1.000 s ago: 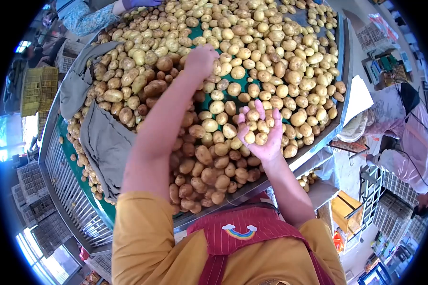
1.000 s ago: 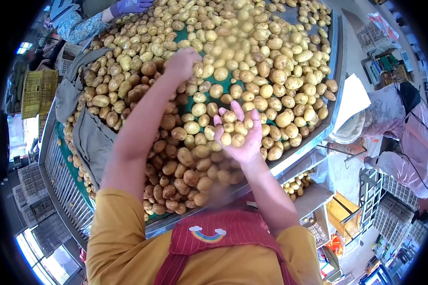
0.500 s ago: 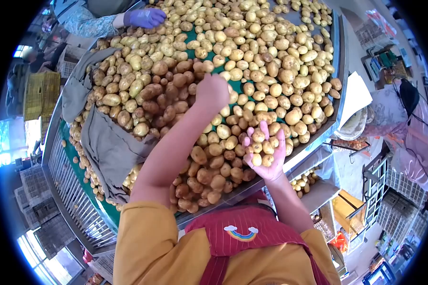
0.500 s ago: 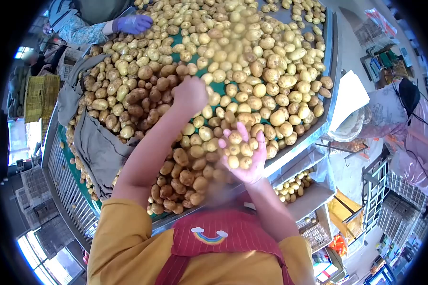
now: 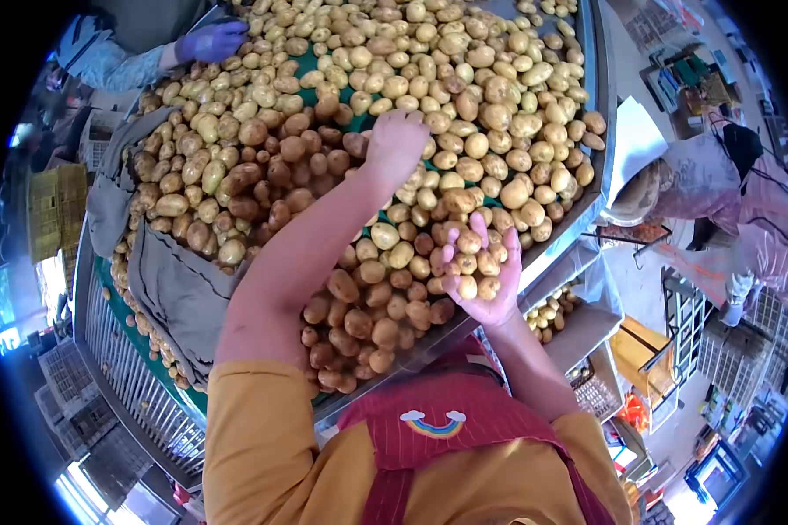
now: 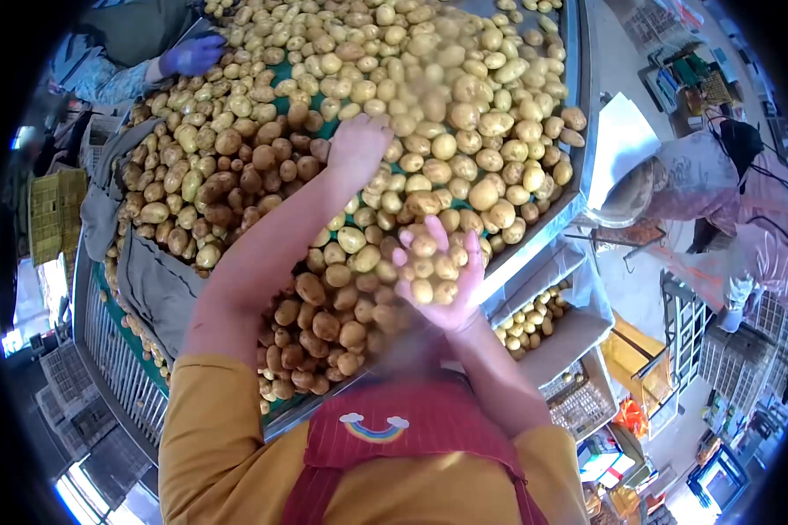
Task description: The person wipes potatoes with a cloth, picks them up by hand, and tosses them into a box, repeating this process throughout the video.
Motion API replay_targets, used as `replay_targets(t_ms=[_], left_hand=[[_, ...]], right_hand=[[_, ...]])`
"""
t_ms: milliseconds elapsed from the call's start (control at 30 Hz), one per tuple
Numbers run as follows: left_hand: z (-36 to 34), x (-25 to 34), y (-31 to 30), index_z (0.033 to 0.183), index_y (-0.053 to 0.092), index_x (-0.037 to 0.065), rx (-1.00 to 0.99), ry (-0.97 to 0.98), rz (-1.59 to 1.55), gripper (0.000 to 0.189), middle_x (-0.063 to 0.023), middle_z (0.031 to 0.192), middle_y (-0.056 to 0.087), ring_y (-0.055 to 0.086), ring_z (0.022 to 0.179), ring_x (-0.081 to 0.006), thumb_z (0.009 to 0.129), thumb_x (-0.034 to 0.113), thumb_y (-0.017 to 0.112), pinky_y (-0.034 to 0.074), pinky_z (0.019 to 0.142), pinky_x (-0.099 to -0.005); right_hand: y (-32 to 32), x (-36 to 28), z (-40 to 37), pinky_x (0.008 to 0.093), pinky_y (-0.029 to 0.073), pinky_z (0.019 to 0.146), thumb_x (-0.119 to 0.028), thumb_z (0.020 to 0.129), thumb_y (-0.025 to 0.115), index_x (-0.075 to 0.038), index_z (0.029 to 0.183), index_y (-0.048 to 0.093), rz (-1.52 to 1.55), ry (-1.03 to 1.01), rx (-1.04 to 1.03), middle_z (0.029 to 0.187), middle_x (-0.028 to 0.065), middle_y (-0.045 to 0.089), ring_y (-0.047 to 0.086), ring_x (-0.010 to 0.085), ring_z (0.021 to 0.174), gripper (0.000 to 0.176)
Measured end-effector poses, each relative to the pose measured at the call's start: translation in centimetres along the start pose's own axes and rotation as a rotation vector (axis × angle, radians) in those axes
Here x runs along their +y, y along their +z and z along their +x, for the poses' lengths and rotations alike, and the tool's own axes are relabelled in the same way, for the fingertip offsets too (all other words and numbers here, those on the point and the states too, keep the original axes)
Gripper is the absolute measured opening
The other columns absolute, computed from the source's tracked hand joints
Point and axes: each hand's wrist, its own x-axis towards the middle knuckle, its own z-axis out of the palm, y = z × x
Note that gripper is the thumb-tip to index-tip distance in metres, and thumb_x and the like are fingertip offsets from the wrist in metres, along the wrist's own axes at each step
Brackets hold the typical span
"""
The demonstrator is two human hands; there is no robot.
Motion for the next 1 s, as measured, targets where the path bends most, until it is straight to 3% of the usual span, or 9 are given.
replay_targets(t_ms=[233,333,467,633,700,733,833,967,1000], left_hand=[[0.2,-0.4,1.0,0.096,0.065,0.010,-0.076,-0.077,-0.024,0.012,-0.0082,0.089,0.067,0.066,0.092,-0.0285,0.084,0.010,0.063,0.054,0.075,-0.0394],[1.1,-0.2,-0.4,0.099,0.064,0.008,-0.372,-0.388,-0.401,0.013,-0.0112,0.100,0.069,0.067,0.093,-0.0341,0.086,0.010,0.063,0.055,0.076,-0.0400],[-3.3,5.1,-5.7,0.106,0.063,0.003,0.156,-0.585,-1.299,0.018,-0.0158,0.103,0.067,0.064,0.098,-0.0337,0.089,0.002,0.061,0.051,0.089,-0.0399],[-9.6,11.4,-11.3,0.111,0.063,0.002,0.180,-0.359,-1.042,0.025,-0.0163,0.113,0.058,0.059,0.107,-0.0325,0.087,-0.005,0.057,0.048,0.096,-0.0395],[-10.6,12.4,-12.4,0.109,0.064,0.003,0.092,-0.397,-0.978,0.023,-0.0173,0.120,0.057,0.057,0.112,-0.0336,0.088,-0.001,0.058,0.047,0.099,-0.0434],[-11.2,12.7,-12.9,0.123,0.062,0.004,-0.068,-0.365,-0.994,0.035,-0.0194,0.128,0.057,0.051,0.127,-0.0406,0.088,0.009,0.062,0.037,0.112,-0.0549],[-12.7,13.8,-14.1,0.149,0.044,0.008,-0.195,-0.179,-0.850,0.066,-0.0212,0.151,0.044,0.033,0.148,-0.0400,0.087,0.021,0.061,0.018,0.122,-0.0622],[-12.3,11.7,-15.4,0.143,0.052,0.007,-0.182,-0.254,-1.190,0.059,-0.0207,0.147,0.050,0.044,0.142,-0.0381,0.086,0.017,0.059,0.035,0.117,-0.0510],[-11.8,10.9,-14.7,0.133,0.060,0.006,-0.096,-0.416,-1.254,0.047,-0.0190,0.137,0.057,0.055,0.127,-0.0377,0.086,0.010,0.060,0.047,0.107,-0.0436]], right_hand=[[0.1,0.9,0.5,0.0675,0.025,0.118,-0.061,0.096,0.051,-0.024,0.138,0.061,0.115,-0.084,0.026,0.147,0.0146,0.052,0.034,0.0379,0.147,0.057],[0.8,1.4,0.9,0.0681,0.018,0.120,-0.060,0.096,0.051,-0.021,0.137,0.061,0.074,-0.164,0.043,0.148,0.0156,0.052,0.031,0.0394,0.148,0.058],[1.8,1.9,1.1,0.0650,0.016,0.123,-0.059,0.096,0.050,-0.020,0.135,0.061,0.066,-0.266,0.096,0.152,0.0169,0.046,0.031,0.0417,0.148,0.056],[-0.4,2.0,-1.1,0.0492,0.040,0.111,-0.064,0.096,0.046,-0.025,0.147,0.050,-0.005,-0.183,0.195,0.148,0.0064,0.052,0.048,0.0284,0.136,0.064],[-1.4,2.2,-2.5,0.0485,0.037,0.114,-0.065,0.097,0.044,-0.023,0.149,0.049,-0.069,-0.188,0.217,0.151,0.0072,0.050,0.047,0.0285,0.138,0.067],[-1.8,2.4,-3.2,0.0481,0.034,0.116,-0.064,0.097,0.044,-0.022,0.150,0.048,-0.120,-0.205,0.275,0.152,0.0074,0.049,0.046,0.0286,0.139,0.068],[-1.9,2.6,-4.1,0.0479,0.025,0.122,-0.062,0.100,0.037,-0.021,0.152,0.046,-0.218,-0.279,0.304,0.161,0.0092,0.039,0.035,0.0285,0.148,0.067],[-3.2,1.6,-5.0,0.0586,0.023,0.120,-0.062,0.098,0.041,-0.024,0.151,0.047,0.185,-0.273,0.182,0.160,0.0090,0.041,0.034,0.0296,0.148,0.066],[-2.6,1.2,-4.8,0.0673,0.022,0.117,-0.062,0.096,0.048,-0.026,0.145,0.056,-0.108,-0.127,0.033,0.154,0.0073,0.048,0.033,0.0341,0.148,0.061]])
